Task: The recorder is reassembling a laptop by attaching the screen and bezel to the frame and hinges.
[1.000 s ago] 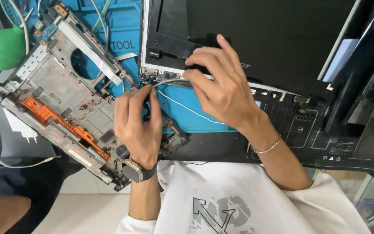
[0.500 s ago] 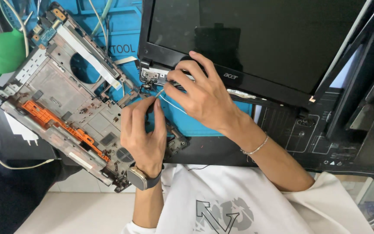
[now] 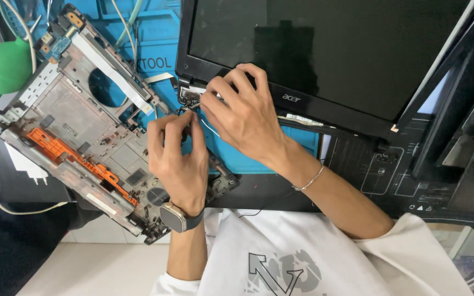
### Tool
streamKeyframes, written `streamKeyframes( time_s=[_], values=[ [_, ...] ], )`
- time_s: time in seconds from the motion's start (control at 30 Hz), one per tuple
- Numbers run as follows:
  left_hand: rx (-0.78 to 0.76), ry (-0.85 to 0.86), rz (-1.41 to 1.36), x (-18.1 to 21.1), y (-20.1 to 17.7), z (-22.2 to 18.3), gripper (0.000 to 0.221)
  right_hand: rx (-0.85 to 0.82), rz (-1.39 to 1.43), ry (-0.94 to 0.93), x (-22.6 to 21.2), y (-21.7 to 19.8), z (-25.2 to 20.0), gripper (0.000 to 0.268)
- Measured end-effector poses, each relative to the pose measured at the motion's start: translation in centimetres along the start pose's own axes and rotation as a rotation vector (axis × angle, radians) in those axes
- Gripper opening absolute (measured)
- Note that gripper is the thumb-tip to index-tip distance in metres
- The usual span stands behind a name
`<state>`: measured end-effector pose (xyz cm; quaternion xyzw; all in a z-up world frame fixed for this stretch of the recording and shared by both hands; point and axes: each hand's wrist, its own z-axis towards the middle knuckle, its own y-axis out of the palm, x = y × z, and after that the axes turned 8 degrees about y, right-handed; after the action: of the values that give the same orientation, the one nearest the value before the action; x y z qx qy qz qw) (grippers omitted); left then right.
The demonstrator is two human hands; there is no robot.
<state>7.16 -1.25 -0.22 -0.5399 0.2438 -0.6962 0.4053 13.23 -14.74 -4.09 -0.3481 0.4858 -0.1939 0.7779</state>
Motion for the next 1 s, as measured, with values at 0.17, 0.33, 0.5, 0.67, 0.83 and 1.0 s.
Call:
streamKeyframes(
  time_s=[0.17,0.33,0.5,0.67,0.83,1.0],
  values=[
    [-0.025,-0.034,0.004,0.1,0.4,0.9,0.016,-0.024,0.052,-0.01,0.7,0.2,-0.2,0.012],
    [-0.032,-0.038,0.019,0.0,0.7,1.1,0.014,-0.059,0.065,-0.065,1.3,0.5,-0.5,0.018],
    [-0.053,-0.031,0.046,0.0,0.7,1.3,0.013,-0.053,0.054,-0.07,1.1,0.3,-0.8,0.021],
    [-0.103,-0.023,0.093,0.7,0.0,1.2,0.017,-0.065,0.04,-0.037,0.7,0.3,-1.1,0.023],
    [-0.108,-0.034,0.111,0.7,-0.3,0.4,0.017,-0.059,0.006,-0.044,0.4,0.3,-1.2,0.023],
    [-0.099,-0.023,0.098,0.7,-0.2,0.6,0.017,-0.048,0.012,-0.035,0.4,0.3,-1.3,0.023]
  ],
)
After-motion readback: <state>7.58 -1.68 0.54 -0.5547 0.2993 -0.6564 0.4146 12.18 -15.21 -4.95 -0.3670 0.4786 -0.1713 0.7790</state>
